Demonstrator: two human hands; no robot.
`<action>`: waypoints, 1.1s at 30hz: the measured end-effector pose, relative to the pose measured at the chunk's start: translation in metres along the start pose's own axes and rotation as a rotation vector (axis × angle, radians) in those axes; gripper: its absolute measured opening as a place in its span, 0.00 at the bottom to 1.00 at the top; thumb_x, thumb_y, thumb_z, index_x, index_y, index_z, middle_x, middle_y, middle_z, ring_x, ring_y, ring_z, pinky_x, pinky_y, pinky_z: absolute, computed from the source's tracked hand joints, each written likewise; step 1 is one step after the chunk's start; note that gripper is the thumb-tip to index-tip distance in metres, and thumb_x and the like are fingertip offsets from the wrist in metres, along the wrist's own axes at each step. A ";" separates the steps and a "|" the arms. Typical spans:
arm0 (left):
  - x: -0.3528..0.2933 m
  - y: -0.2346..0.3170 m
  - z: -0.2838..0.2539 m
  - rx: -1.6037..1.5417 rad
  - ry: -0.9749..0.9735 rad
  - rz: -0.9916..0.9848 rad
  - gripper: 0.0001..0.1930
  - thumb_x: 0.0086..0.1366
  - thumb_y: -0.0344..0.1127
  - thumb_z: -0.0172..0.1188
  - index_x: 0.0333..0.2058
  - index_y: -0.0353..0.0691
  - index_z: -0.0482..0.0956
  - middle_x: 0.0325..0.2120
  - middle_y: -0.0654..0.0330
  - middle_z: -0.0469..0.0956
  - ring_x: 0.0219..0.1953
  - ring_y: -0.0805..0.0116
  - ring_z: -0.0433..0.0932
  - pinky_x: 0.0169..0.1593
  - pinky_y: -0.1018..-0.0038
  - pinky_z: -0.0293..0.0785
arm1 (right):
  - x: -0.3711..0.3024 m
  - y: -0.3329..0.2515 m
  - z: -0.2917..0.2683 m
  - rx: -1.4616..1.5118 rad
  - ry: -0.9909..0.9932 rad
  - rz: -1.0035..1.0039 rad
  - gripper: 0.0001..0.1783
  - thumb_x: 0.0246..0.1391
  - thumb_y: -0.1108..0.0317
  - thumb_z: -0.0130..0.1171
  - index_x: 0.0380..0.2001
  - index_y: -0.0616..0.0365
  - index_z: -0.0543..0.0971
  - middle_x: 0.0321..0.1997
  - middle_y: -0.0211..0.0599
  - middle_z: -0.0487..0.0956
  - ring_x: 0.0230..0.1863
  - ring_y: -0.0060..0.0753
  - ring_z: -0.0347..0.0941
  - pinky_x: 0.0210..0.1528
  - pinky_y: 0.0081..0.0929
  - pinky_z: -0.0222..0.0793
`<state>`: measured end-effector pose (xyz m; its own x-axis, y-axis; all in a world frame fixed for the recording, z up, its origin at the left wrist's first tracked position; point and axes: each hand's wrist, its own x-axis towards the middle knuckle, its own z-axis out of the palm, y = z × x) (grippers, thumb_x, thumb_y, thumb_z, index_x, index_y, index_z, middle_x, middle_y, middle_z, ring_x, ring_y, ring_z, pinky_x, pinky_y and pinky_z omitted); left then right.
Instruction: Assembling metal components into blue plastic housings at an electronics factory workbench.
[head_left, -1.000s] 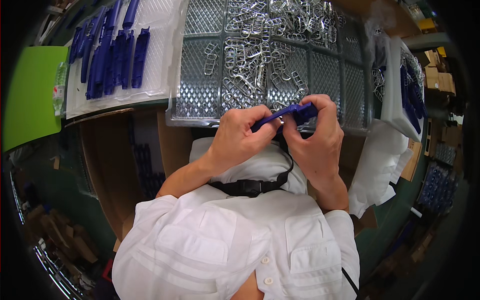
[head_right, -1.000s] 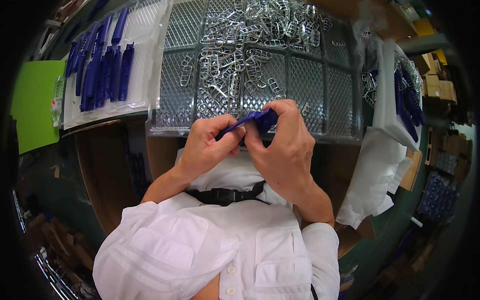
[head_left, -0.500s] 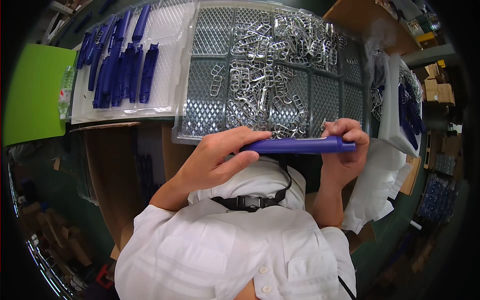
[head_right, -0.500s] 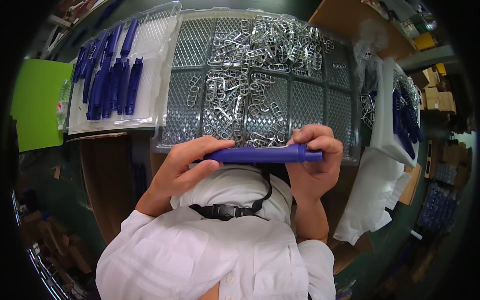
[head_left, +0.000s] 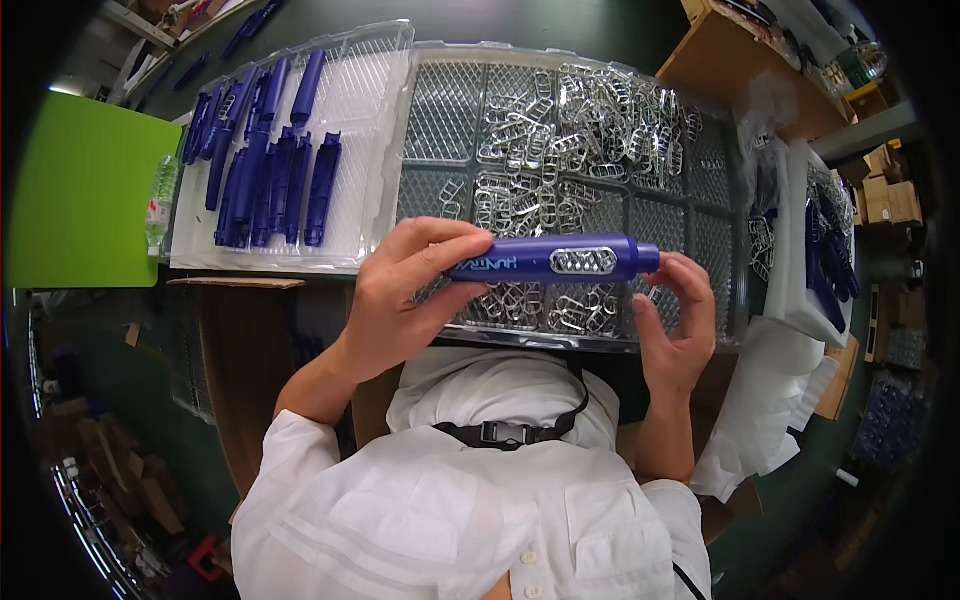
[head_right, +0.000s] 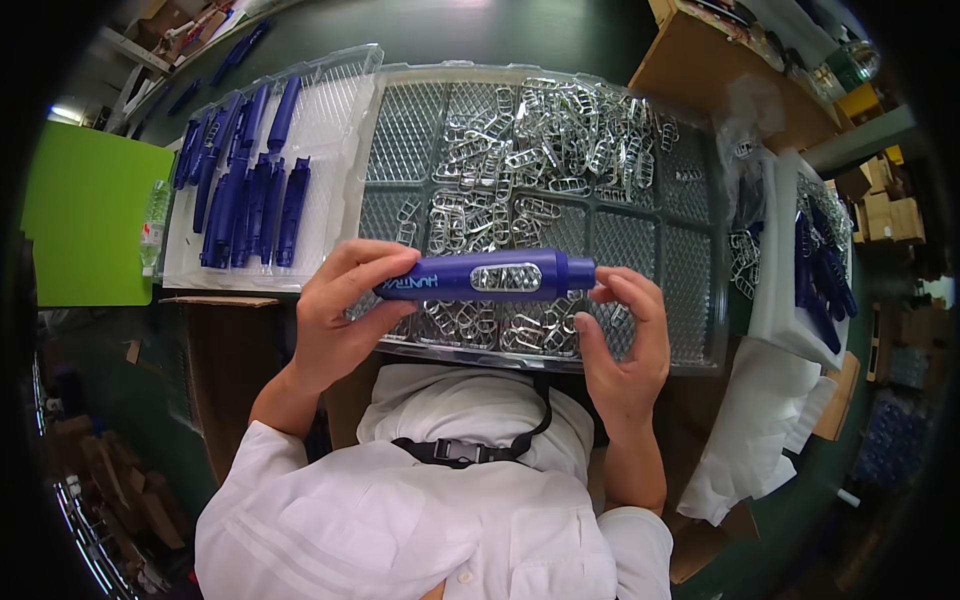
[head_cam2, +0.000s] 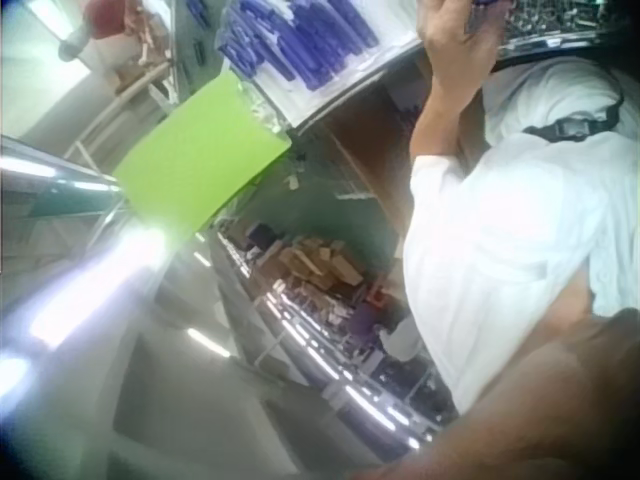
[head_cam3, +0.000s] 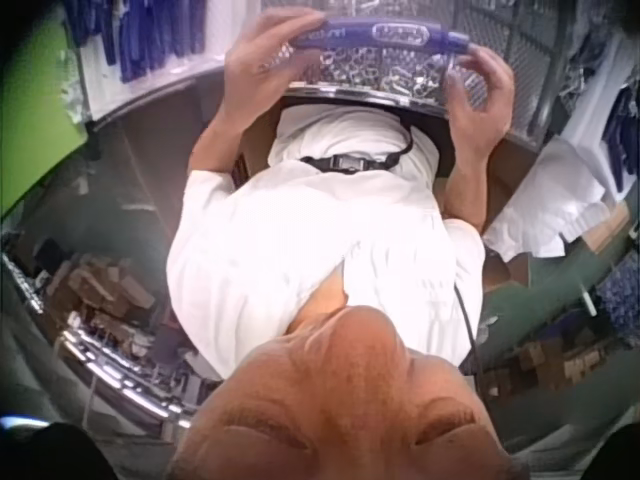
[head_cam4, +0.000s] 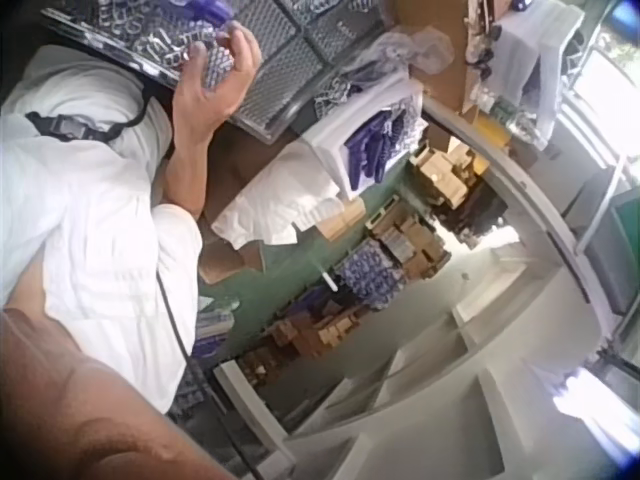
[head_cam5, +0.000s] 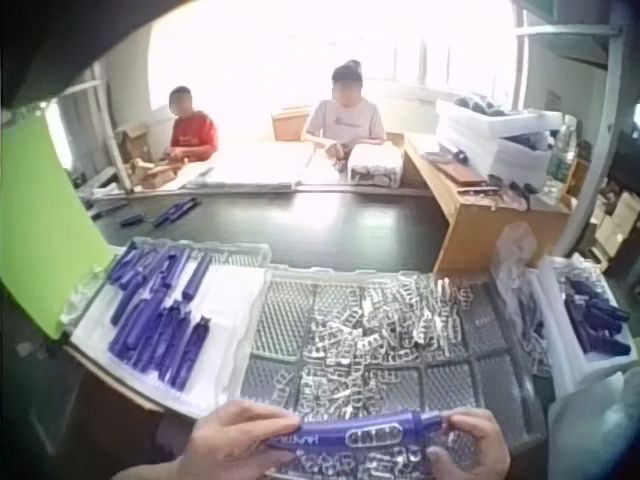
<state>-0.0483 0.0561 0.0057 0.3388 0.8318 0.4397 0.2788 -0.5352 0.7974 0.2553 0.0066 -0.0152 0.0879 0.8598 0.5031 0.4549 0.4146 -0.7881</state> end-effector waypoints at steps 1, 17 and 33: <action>0.012 -0.007 -0.006 0.083 0.025 0.016 0.27 0.52 0.21 0.75 0.53 0.39 0.86 0.48 0.55 0.84 0.48 0.58 0.83 0.51 0.68 0.80 | -0.003 0.003 -0.004 0.033 -0.009 0.059 0.24 0.54 0.86 0.66 0.55 0.63 0.77 0.58 0.47 0.79 0.50 0.34 0.79 0.58 0.31 0.74; 0.313 -0.276 -0.139 0.493 0.601 -0.046 0.36 0.67 0.46 0.68 0.66 0.25 0.71 0.60 0.33 0.77 0.62 0.48 0.77 0.66 0.63 0.70 | 0.015 0.019 -0.024 -0.085 0.009 0.387 0.17 0.58 0.83 0.63 0.51 0.63 0.80 0.53 0.37 0.82 0.46 0.27 0.81 0.53 0.25 0.75; -0.229 -0.090 -0.170 0.301 1.243 -0.360 0.13 0.74 0.24 0.57 0.55 0.32 0.80 0.54 0.58 0.81 0.50 0.71 0.79 0.58 0.75 0.75 | 0.145 0.080 0.082 -0.839 -0.589 -0.411 0.18 0.63 0.73 0.62 0.56 0.49 0.82 0.54 0.35 0.83 0.53 0.45 0.81 0.52 0.38 0.78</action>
<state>-0.3039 -0.0612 -0.0966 -0.7918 0.4278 0.4358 0.4205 -0.1355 0.8971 0.2319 0.1886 -0.0347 -0.5427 0.8026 0.2478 0.8289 0.5593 0.0037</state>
